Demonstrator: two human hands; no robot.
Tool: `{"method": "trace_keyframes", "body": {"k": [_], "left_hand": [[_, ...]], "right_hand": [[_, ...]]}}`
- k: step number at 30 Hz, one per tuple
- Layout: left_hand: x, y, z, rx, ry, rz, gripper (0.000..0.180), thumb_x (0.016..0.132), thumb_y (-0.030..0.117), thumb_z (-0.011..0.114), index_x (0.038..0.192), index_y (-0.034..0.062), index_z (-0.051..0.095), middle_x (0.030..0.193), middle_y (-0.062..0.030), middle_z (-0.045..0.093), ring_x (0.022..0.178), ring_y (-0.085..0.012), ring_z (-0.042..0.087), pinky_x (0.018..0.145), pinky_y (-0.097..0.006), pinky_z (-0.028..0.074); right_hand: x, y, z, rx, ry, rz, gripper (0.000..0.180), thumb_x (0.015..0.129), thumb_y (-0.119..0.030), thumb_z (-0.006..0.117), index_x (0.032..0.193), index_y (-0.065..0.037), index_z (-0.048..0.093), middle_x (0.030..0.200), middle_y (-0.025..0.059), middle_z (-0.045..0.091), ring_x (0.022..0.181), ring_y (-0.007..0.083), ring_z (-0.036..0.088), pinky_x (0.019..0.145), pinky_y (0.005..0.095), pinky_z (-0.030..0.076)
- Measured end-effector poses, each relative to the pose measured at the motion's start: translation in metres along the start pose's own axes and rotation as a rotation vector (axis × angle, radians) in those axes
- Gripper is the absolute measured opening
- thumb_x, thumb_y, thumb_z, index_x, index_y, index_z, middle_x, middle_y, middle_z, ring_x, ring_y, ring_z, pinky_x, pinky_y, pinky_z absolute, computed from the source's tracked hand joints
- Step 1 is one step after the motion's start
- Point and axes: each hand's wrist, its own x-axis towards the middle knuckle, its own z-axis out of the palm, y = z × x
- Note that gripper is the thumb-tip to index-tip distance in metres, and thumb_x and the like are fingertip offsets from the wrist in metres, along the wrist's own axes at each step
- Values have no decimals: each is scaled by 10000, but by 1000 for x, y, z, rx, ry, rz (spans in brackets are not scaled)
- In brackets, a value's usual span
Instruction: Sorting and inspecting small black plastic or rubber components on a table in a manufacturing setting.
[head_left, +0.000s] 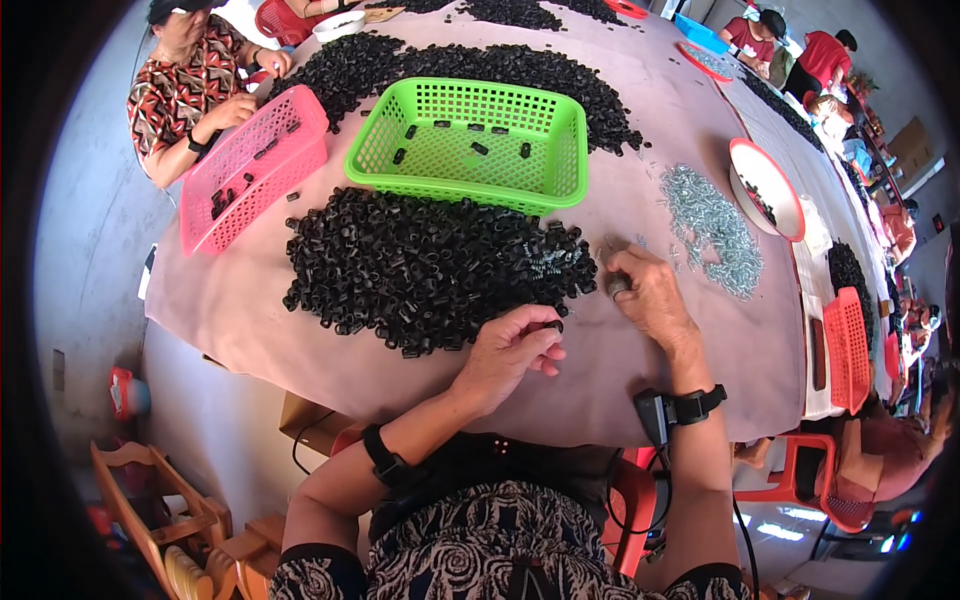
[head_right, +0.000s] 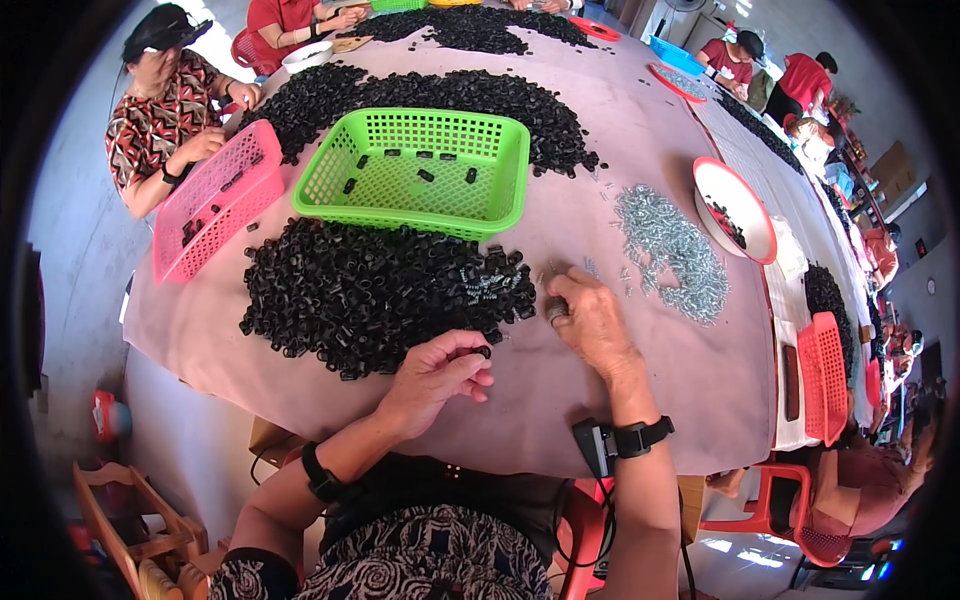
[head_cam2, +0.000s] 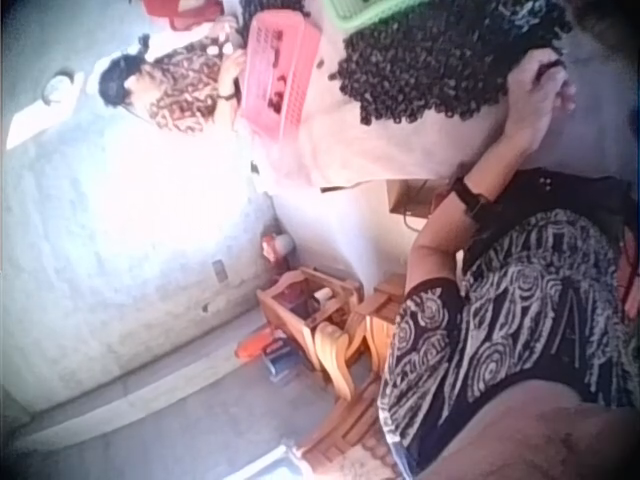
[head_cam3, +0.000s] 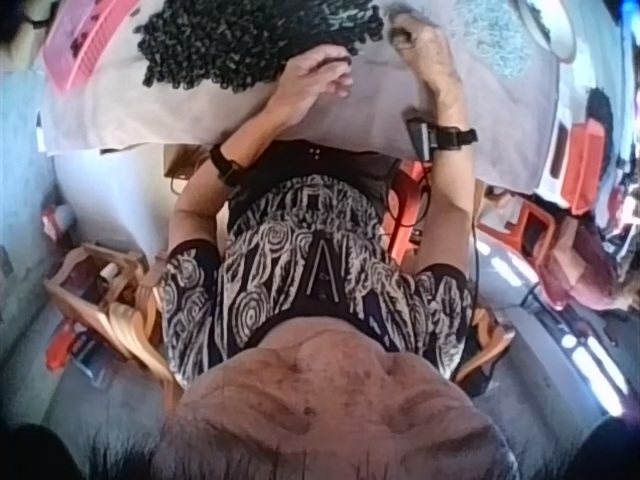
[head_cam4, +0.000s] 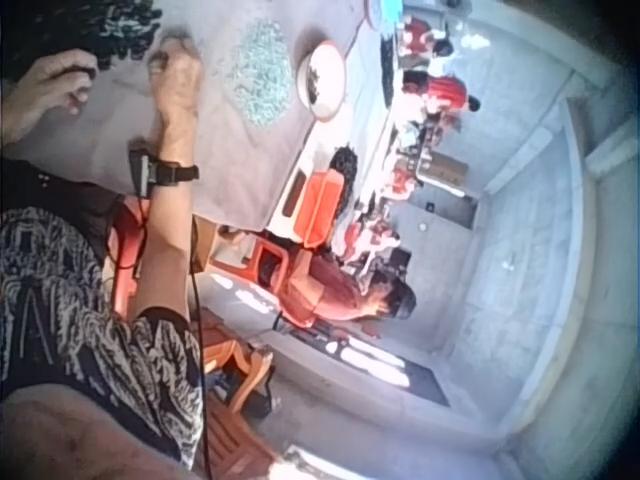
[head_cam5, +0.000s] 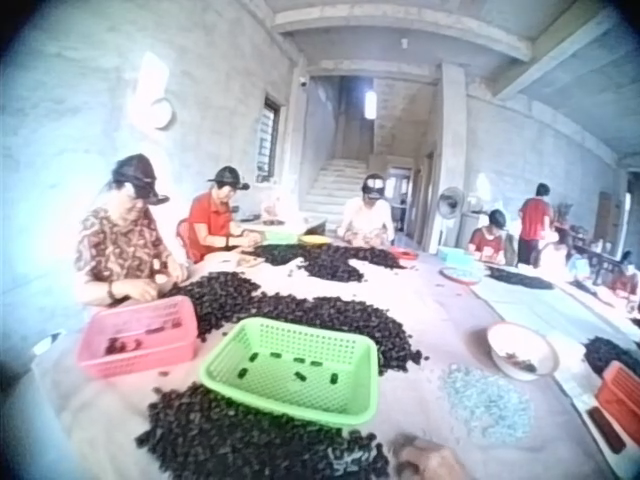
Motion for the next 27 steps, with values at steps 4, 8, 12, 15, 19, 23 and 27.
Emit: {"method": "trace_keyframes", "body": {"k": [4,8,12,15,19,23,27], "left_hand": [[1,0,0,-5,-3,-12,200,910,89,536,1097,22,558,927,-53,574,804,-126,591,680,-279,538],[0,2,1,0,-5,-21,185,909,91,538,1080,25,564,914,-45,572,802,-121,590,678,-277,533],[-1,1,1,-10,-13,-15,170,908,92,541,1062,25,568,909,-37,571,794,-112,586,673,-268,525],[0,1,0,-13,-34,-11,163,907,92,541,1052,23,570,906,-34,572,789,-109,584,671,-264,523],[2,1,0,-2,-32,-15,159,907,90,540,1047,21,571,902,-34,573,786,-109,583,669,-263,524],[3,0,0,4,-15,13,165,908,88,537,1056,19,567,905,-40,576,792,-114,589,673,-267,527],[1,0,0,-18,1,20,185,913,86,532,1085,21,553,931,-56,589,817,-129,602,688,-277,533]], "right_hand": [[-6,13,8,182,107,127,181,685,92,537,840,9,578,747,110,588,650,197,597,612,289,480],[-9,23,13,524,143,229,191,701,91,546,859,0,602,715,52,609,641,87,558,583,244,464],[-11,21,12,458,40,296,132,780,78,554,845,-14,622,720,-35,588,658,36,515,566,205,431],[-12,21,8,605,-7,341,134,783,73,569,848,-25,633,710,-34,597,638,37,515,563,204,434],[-10,18,1,856,34,349,156,798,78,560,878,-37,629,737,-50,588,641,23,488,572,191,412],[-15,-9,-7,754,-28,367,158,807,75,571,904,-38,623,758,-51,584,675,20,492,611,182,412],[-27,-45,7,853,-48,276,144,821,62,592,928,-29,626,814,-39,593,757,30,521,697,193,436]]}}
